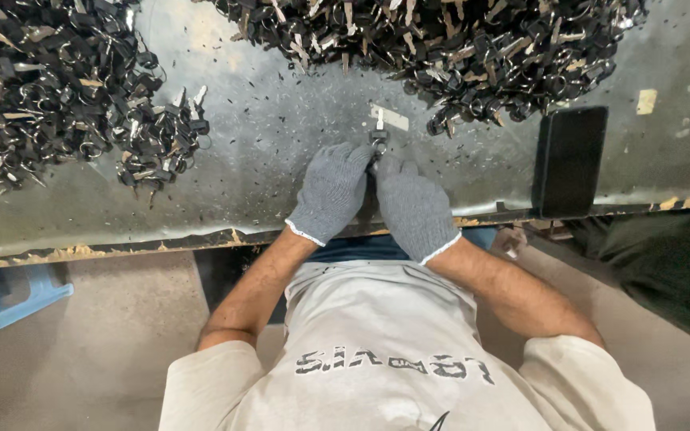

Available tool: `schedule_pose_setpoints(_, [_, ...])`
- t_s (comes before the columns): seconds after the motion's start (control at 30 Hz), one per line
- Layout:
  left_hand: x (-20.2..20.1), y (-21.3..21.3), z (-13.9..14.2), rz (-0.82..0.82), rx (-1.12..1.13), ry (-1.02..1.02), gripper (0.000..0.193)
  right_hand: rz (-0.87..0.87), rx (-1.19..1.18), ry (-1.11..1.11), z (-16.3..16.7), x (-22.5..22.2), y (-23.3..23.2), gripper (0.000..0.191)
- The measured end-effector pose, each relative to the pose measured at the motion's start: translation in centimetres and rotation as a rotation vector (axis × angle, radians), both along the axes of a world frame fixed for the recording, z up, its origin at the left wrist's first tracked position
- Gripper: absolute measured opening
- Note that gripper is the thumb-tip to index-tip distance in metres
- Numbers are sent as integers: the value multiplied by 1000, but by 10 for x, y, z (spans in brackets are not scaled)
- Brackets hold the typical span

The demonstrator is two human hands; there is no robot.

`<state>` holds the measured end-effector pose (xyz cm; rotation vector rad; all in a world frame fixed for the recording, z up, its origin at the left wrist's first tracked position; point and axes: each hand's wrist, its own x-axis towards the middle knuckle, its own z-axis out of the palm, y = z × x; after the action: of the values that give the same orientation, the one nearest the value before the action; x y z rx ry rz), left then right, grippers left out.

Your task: The person sits at a workbench covered with a large pile of small black metal parts and sorts through them. They pick up individual parts with both gloved hands, turn and check each piece, and set it back down on the bench, working through the pile one piece at a time.

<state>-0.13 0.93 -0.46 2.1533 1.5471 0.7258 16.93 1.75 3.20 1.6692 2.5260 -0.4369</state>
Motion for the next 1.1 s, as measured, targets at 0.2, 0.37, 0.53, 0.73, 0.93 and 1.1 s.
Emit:
schedule_pose_setpoints(0.2, [-5, 1, 7, 59, -18, -56, 30, 265, -182, 406, 3, 14, 41, 33])
schedule_pose_setpoints(0.37, [-1, -5, 19, 143, 91, 18, 39, 54, -1, 362, 10, 14, 20, 46])
schedule_pose_setpoints(0.53, [2, -8, 19, 156, 85, 76, 19, 93, 64, 32, 10, 20, 0, 39])
schedule_pose_setpoints(0.73, [4, -13, 7, 104, 86, 38, 11, 126, 174, -42, -6, 16, -11, 28])
schedule_pose_setpoints(0.93, [13, -19, 8, 117, -10, 96, 12, 191, -86, 350, -1, 23, 15, 36])
schedule_pose_setpoints(1.1, [-10, -12, 39, 85, -379, 233, 25, 49, -285, 497, 19, 28, 16, 58])
